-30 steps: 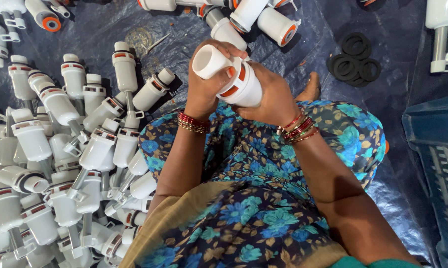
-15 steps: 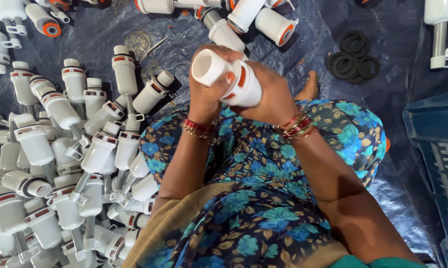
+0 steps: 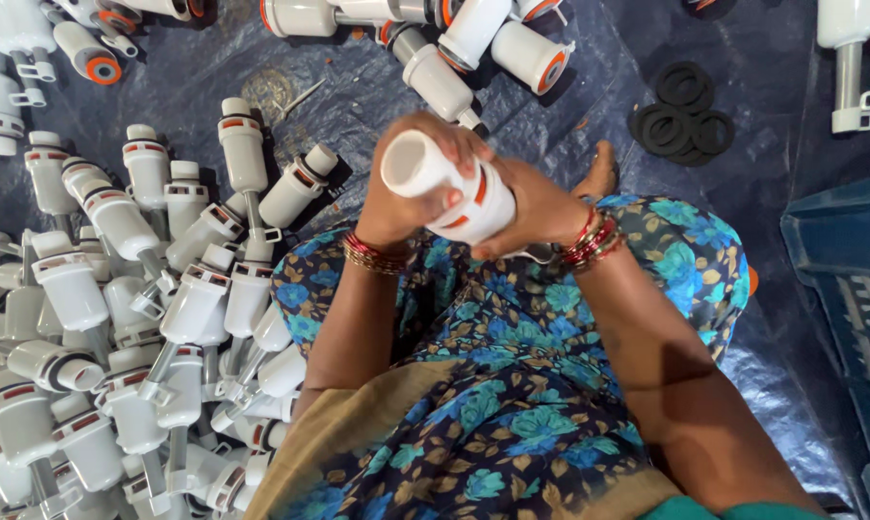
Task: The person sits on the floor and repeatedly picks up white plastic components, inserts black rubber rings, and attaches white plastic caps. The person handles the parts one at a time and places the assembled units into a blue crate.
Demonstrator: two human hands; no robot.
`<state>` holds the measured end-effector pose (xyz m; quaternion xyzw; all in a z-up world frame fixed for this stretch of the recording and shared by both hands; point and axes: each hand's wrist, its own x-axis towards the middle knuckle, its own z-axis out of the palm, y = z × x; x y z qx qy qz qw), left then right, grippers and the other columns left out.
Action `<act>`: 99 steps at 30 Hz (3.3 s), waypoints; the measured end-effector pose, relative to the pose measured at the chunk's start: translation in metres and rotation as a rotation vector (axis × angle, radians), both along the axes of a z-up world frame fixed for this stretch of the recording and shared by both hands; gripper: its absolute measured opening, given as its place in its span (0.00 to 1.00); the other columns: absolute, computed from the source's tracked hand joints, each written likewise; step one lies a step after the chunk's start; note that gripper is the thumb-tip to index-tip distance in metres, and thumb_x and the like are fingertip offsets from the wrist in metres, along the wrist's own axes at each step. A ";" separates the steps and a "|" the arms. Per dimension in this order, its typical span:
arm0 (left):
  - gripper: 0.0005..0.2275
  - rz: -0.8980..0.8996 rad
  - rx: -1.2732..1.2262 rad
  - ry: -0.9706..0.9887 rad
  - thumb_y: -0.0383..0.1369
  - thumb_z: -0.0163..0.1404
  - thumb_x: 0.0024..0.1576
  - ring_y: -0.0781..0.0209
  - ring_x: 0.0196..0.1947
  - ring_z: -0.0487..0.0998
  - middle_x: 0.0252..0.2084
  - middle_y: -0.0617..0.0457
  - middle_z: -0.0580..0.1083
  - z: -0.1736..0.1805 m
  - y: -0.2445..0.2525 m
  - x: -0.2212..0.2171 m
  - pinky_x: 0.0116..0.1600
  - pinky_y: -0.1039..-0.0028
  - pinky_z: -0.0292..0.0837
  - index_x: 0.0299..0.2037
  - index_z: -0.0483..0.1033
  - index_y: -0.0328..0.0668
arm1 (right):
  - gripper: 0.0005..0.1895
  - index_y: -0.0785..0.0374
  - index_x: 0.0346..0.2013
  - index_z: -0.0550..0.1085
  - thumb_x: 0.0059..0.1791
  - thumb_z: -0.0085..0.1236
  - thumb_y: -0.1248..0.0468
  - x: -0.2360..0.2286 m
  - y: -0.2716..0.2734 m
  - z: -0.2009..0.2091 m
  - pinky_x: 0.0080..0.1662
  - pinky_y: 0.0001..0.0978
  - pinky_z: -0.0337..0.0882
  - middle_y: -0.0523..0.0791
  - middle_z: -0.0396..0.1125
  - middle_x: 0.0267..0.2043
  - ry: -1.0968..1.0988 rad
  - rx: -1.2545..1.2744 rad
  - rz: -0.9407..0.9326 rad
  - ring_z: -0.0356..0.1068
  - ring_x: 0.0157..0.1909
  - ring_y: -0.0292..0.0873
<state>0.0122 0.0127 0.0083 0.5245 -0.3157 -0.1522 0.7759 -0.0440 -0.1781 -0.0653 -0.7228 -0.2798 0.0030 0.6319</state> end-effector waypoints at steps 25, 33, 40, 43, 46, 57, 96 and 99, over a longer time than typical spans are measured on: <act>0.18 0.151 0.161 -0.040 0.32 0.65 0.51 0.64 0.50 0.79 0.45 0.56 0.77 -0.001 0.000 -0.006 0.60 0.69 0.75 0.49 0.74 0.39 | 0.47 0.64 0.65 0.66 0.34 0.79 0.63 -0.004 0.019 -0.005 0.52 0.39 0.76 0.47 0.72 0.51 0.347 0.048 -0.228 0.74 0.51 0.45; 0.17 -0.118 -0.032 -0.025 0.35 0.66 0.53 0.63 0.49 0.81 0.43 0.53 0.77 -0.019 0.004 -0.002 0.59 0.68 0.77 0.47 0.74 0.39 | 0.53 0.66 0.63 0.61 0.29 0.80 0.60 -0.003 -0.001 -0.018 0.57 0.38 0.70 0.49 0.67 0.56 0.173 -0.029 -0.137 0.67 0.57 0.44; 0.24 0.695 0.135 -0.060 0.42 0.66 0.50 0.66 0.46 0.81 0.45 0.51 0.79 -0.071 -0.035 -0.014 0.56 0.70 0.78 0.52 0.73 0.39 | 0.50 0.66 0.65 0.62 0.33 0.78 0.58 0.019 0.015 -0.058 0.61 0.42 0.70 0.51 0.66 0.60 -0.153 -0.136 -0.372 0.69 0.61 0.49; 0.27 0.890 0.146 -0.116 0.46 0.65 0.47 0.66 0.45 0.82 0.44 0.53 0.79 -0.097 -0.052 -0.010 0.54 0.73 0.79 0.53 0.73 0.42 | 0.50 0.66 0.65 0.62 0.34 0.78 0.58 0.048 0.045 -0.067 0.61 0.42 0.70 0.51 0.67 0.59 -0.179 -0.139 -0.329 0.69 0.61 0.49; 0.28 1.010 0.125 -0.162 0.51 0.64 0.46 0.65 0.40 0.83 0.41 0.53 0.79 -0.129 -0.076 0.008 0.50 0.75 0.79 0.51 0.74 0.44 | 0.50 0.66 0.65 0.62 0.34 0.77 0.58 0.070 0.085 -0.074 0.61 0.42 0.70 0.51 0.67 0.59 -0.185 -0.130 -0.254 0.69 0.61 0.49; 0.23 0.938 0.126 -0.424 0.55 0.63 0.43 0.67 0.29 0.81 0.28 0.56 0.78 -0.220 -0.097 0.074 0.38 0.77 0.75 0.36 0.76 0.46 | 0.48 0.65 0.64 0.62 0.35 0.77 0.57 0.072 0.096 -0.081 0.61 0.42 0.71 0.52 0.67 0.59 -0.142 -0.114 -0.283 0.69 0.60 0.50; 0.24 1.026 0.298 -0.358 0.55 0.60 0.44 0.61 0.31 0.80 0.28 0.52 0.78 -0.197 -0.127 0.029 0.40 0.75 0.76 0.39 0.75 0.45 | 0.43 0.64 0.62 0.63 0.39 0.75 0.55 0.067 0.060 -0.066 0.60 0.44 0.72 0.52 0.67 0.58 -0.159 -0.132 -0.287 0.71 0.59 0.52; 0.24 1.016 0.304 -0.360 0.54 0.61 0.43 0.60 0.31 0.81 0.29 0.51 0.79 -0.195 -0.134 0.015 0.40 0.75 0.76 0.39 0.75 0.45 | 0.43 0.64 0.62 0.63 0.39 0.74 0.55 0.065 0.071 -0.063 0.59 0.45 0.72 0.52 0.67 0.58 -0.170 -0.137 -0.292 0.71 0.59 0.52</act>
